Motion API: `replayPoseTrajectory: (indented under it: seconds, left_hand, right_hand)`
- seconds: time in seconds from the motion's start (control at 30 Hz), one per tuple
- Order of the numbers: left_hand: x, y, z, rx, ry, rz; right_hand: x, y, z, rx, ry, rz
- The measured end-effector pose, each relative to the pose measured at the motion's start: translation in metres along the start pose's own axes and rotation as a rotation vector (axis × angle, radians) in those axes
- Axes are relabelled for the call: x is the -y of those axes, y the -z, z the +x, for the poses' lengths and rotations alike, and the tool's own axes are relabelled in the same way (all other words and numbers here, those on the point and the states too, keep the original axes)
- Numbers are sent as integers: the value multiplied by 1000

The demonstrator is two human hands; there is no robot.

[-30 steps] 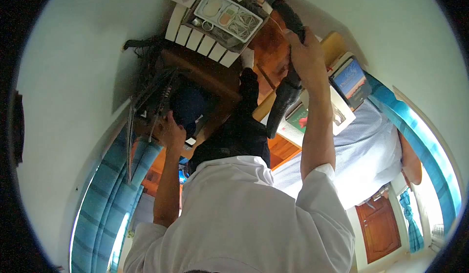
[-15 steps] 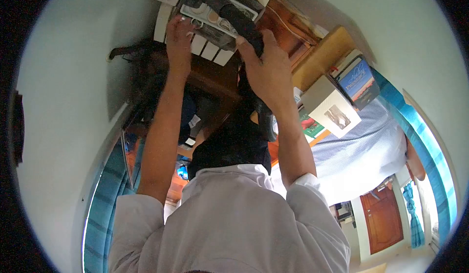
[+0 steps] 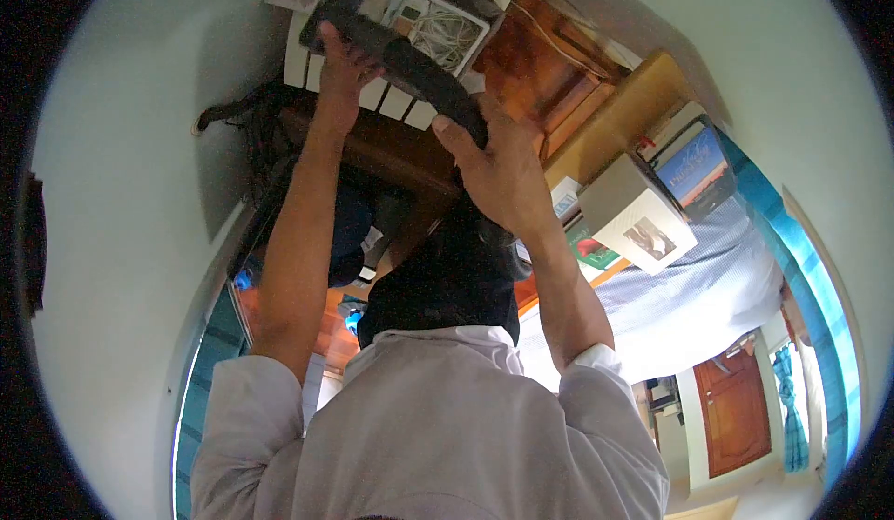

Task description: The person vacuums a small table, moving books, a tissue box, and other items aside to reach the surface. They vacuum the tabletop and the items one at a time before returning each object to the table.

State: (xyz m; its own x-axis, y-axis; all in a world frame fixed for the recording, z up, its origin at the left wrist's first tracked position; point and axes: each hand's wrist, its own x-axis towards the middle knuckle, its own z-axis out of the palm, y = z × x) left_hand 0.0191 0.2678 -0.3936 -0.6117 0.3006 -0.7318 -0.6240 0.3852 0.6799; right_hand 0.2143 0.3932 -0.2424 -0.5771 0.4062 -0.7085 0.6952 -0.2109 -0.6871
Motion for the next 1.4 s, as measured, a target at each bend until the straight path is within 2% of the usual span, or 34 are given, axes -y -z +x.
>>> replayPoseTrajectory:
  seconds: [0.03,0.07,0.13,0.17,0.2,0.27,0.3,0.37,0.4,0.47,0.5,0.57,0.6,0.67,0.73,0.8,0.87,0.93,0.97,1.03,1.1,1.13,1.2,1.23,1.3,1.33,1.4]
  left_hand:
    - [22,3,16,-32,-157,0]
    - [37,13,24,-43,-158,2]
    - [59,34,36,-63,-1186,1611]
    - [72,32,44,18,-1220,1470]
    - [72,23,37,10,-1213,1471]
    - [70,7,22,98,-910,1421]
    - [71,8,25,90,-906,1419]
    - [69,6,37,256,-601,1531]
    - [78,8,48,248,-596,1527]
    - [97,14,74,-276,-578,163]
    - [77,14,67,-280,-582,160]
    - [4,12,40,-260,200,-786]
    - [-15,12,40,-264,201,-785]
    - [-35,17,40,173,228,-682]
    - [-40,37,60,240,241,-710]
    - [-59,46,67,-347,117,-304]
    - [-54,60,49,-297,62,-196]
    - [-32,59,34,-319,-356,-10]
    - [-23,47,14,-493,-330,-50]
    - [19,41,2,-715,-217,-78]
    - [42,31,-25,-677,-27,-206]
    - [61,29,-28,-683,-19,-204]
    - [94,28,-34,-701,250,-130]
    - [102,28,-33,-703,252,-136]
    - [113,30,-31,-562,94,-154]
    - [121,34,-24,-571,96,-163]
    - [127,41,-5,-557,4,160]
  right_hand:
    - [2,-1,4,-21,-12,-18]
    - [-1,-5,9,-11,-9,-17]
    - [-8,-18,20,-92,153,-89]
    - [-6,-21,22,-84,158,-91]
    - [-2,-24,22,-86,160,-146]
    - [3,-26,18,-81,163,-206]
    - [6,-24,15,-74,110,-204]
    - [6,-21,14,-63,63,-209]
    - [2,-21,14,-75,36,-181]
    - [3,-17,15,-86,18,-155]
    - [4,-14,13,-58,-5,-179]
    - [6,-14,8,-29,-28,-202]
    - [6,-15,3,-14,-14,-184]
    - [10,-18,-12,13,-6,-164]
    - [20,-11,-26,207,46,-177]
    - [25,-7,-39,229,38,-104]
    - [26,-3,-38,266,19,-32]
    - [25,0,-13,-36,-142,-43]
    - [25,1,1,-91,-120,-71]
    - [28,-5,30,-138,-93,-95]
    - [33,-14,56,-244,205,-118]
    - [30,-19,74,-237,199,-120]
    - [28,-27,103,-264,294,-267]
    - [31,-30,107,-261,296,-273]
    - [41,-39,112,-17,211,-16]
    - [41,-43,113,-7,214,-23]
    - [38,-53,114,72,194,15]
